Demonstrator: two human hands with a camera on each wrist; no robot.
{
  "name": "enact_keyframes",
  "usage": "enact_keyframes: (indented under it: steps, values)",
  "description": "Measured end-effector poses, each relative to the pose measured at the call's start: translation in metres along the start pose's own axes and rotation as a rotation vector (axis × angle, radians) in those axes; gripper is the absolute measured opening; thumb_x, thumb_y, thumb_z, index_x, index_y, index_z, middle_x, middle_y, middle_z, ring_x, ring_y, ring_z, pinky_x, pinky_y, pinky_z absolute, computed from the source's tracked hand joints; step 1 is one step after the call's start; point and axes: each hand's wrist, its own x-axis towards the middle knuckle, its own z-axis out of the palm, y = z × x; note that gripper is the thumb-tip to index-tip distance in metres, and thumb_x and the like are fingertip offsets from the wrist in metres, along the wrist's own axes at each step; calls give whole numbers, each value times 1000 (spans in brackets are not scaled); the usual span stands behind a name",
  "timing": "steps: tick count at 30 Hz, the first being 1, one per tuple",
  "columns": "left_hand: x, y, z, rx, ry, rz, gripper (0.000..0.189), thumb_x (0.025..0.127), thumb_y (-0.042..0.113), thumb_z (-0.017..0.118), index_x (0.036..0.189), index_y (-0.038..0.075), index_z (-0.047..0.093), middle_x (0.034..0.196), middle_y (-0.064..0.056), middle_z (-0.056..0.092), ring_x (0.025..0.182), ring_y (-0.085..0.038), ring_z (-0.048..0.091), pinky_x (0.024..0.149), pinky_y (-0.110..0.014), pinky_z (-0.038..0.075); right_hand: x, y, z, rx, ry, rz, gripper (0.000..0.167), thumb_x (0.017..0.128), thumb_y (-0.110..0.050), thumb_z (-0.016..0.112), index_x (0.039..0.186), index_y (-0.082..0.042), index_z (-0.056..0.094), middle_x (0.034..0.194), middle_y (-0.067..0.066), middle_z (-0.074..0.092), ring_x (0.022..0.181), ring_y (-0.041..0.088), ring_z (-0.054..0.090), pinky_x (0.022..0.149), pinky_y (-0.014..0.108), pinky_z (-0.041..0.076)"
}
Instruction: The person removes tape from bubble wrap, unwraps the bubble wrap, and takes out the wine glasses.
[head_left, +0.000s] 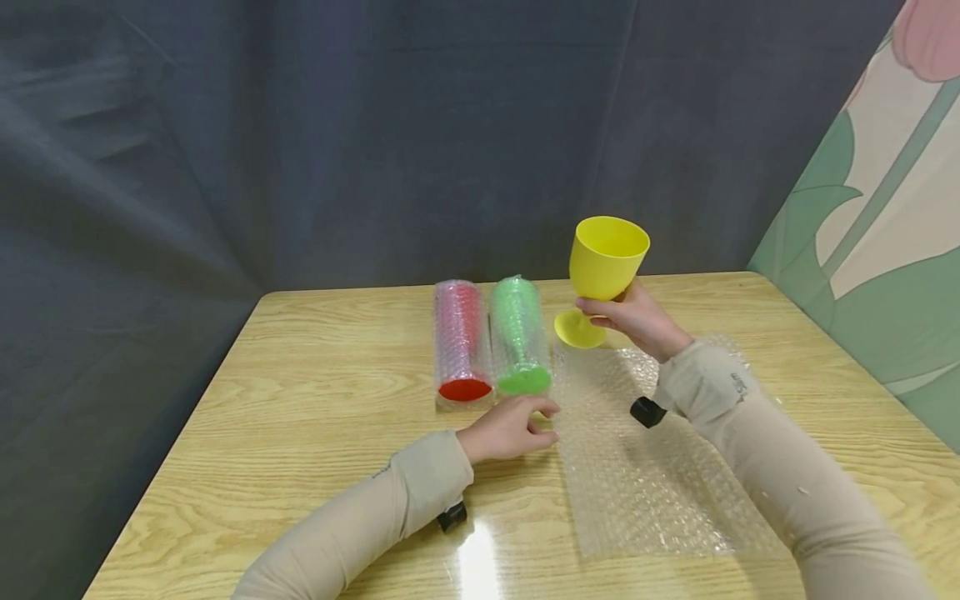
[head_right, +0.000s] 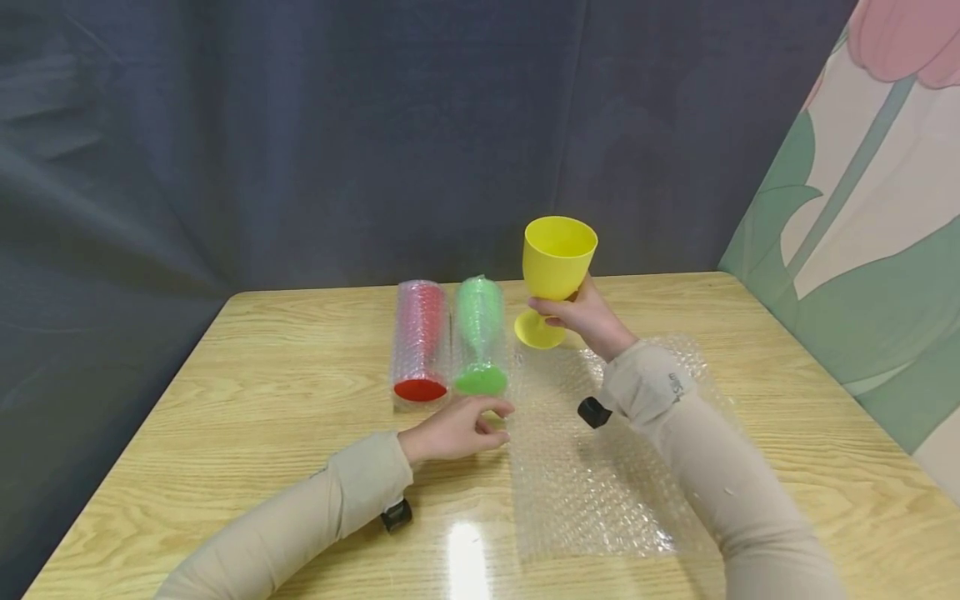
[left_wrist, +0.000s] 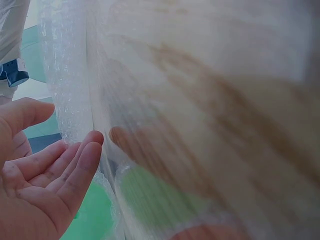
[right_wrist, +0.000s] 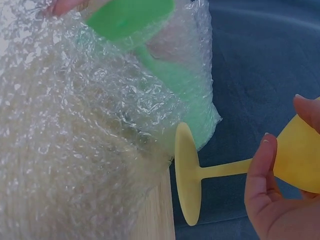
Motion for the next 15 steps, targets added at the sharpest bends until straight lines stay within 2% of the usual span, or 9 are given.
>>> enact_keyframes:
  steps: [7, 15]
  values:
    - [-1, 1, 0, 1, -4, -11, 43, 87, 19, 64, 128, 7, 55, 124, -8, 61, 92, -13, 68, 78, -12, 47, 5, 3, -1, 17, 3, 8, 41, 87, -21, 66, 117, -24, 39, 106, -3, 48, 103, 22, 52, 86, 31, 47]
    - [-1, 1, 0, -3, -10, -14, 43, 88, 19, 63, 128, 7, 55, 125, -9, 60, 92, -13, 68, 78, -13, 47, 9, 3, 0, 0, 16, 30, 46, 86, -24, 66, 118, -28, 33, 109, -4, 46, 103, 18, 52, 88, 28, 47]
